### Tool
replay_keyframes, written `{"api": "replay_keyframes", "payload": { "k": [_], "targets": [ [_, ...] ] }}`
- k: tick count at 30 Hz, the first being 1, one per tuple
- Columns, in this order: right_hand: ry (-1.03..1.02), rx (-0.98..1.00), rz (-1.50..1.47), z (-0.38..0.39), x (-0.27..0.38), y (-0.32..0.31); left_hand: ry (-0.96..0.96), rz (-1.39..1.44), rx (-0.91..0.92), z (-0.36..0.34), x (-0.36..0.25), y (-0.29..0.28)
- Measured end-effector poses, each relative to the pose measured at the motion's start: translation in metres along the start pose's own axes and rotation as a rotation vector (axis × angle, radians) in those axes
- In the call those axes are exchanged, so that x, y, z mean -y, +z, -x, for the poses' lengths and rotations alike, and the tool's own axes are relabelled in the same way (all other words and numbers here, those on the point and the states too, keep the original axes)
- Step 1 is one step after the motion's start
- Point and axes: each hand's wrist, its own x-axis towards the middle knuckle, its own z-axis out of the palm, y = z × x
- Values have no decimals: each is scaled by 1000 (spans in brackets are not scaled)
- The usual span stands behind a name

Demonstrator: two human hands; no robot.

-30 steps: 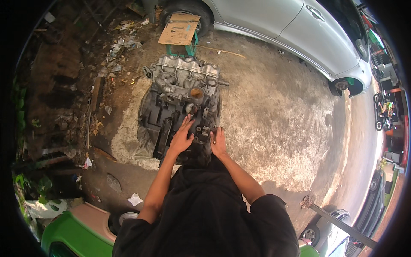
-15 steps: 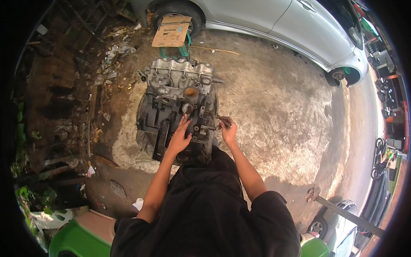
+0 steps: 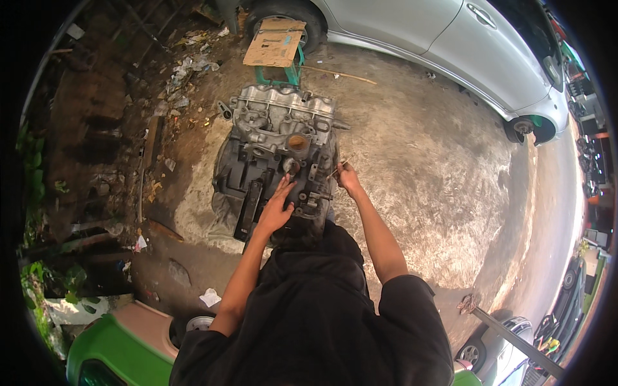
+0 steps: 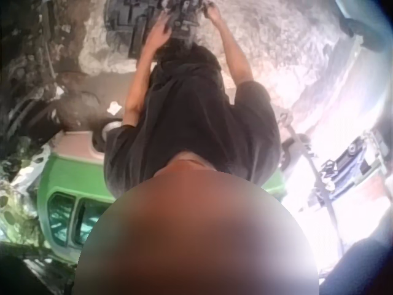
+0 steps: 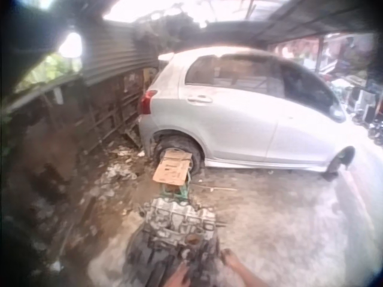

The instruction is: The person uses a wrench to loosen and remove bolts from a car engine block placed on the ground. They repeatedly turn the wrench, remove bolts, and place them on a nearby cardboard box.

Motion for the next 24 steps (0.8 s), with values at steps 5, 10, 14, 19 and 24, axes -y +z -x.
{"api": "replay_keyframes", "payload": {
  "k": [5,10,14,19,24],
  "targets": [
    [79,154,25,-10,10,-2,-12,11,-8,1,-2,-1],
    [80,201,50,-15,3,-2,-43,8,3,1,-5,-2],
    [92,166,73,-15,0,0,-68,21,6,1,-10,-4],
    [89,229,64,-14,6,6,-53,-12,-3,1,-11,-4],
    [69,199,39,-7,5,11,-40,6,-4,1,-10,-3]
  ]
}}
